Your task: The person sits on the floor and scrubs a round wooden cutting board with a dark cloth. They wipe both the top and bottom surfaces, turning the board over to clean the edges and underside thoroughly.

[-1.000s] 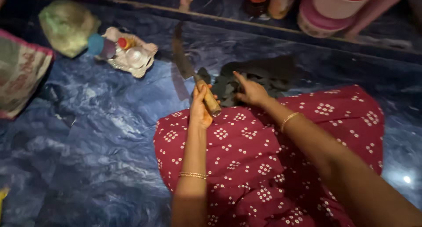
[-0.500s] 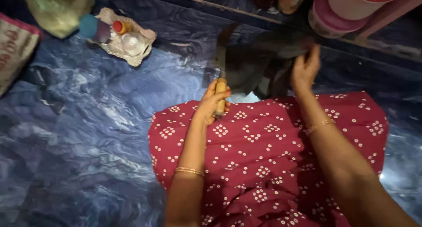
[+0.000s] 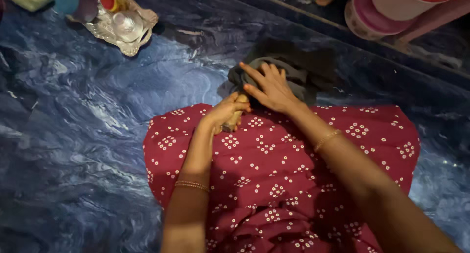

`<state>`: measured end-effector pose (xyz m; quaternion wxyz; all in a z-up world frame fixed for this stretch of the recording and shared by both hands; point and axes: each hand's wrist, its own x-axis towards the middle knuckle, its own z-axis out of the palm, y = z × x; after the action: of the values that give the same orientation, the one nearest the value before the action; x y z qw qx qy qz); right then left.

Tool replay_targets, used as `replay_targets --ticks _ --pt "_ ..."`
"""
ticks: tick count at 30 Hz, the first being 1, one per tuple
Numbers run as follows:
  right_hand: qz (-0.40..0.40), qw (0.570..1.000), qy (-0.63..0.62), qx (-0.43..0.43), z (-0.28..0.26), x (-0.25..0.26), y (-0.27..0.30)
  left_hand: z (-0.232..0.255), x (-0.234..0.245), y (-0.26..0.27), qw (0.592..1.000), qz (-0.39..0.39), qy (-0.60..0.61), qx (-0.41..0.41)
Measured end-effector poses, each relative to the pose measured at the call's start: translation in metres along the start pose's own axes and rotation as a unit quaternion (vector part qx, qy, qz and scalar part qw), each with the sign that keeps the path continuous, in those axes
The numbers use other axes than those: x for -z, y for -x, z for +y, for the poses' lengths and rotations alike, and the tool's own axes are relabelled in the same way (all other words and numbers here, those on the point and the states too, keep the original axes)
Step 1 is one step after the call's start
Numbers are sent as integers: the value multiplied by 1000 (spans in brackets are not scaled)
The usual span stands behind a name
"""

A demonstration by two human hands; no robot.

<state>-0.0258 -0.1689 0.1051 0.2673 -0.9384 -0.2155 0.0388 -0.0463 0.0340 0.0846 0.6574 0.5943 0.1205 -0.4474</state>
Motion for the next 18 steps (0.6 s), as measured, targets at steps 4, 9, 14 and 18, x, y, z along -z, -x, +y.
replay_targets --ticks 4,9,14,18 --pt "-4 999 36 -27 15 -19 -23 -1 1 -1 1000 6 4 1" --pt "108 985 44 -126 106 -74 -53 -3 1 -2 1000 16 -11 4" --pt "105 963 -14 -248 173 -69 -65 -4 4 2 999 18 -36 -5" --pt "109 975 -47 -188 133 -46 -55 -5 11 3 998 3 -55 -23"
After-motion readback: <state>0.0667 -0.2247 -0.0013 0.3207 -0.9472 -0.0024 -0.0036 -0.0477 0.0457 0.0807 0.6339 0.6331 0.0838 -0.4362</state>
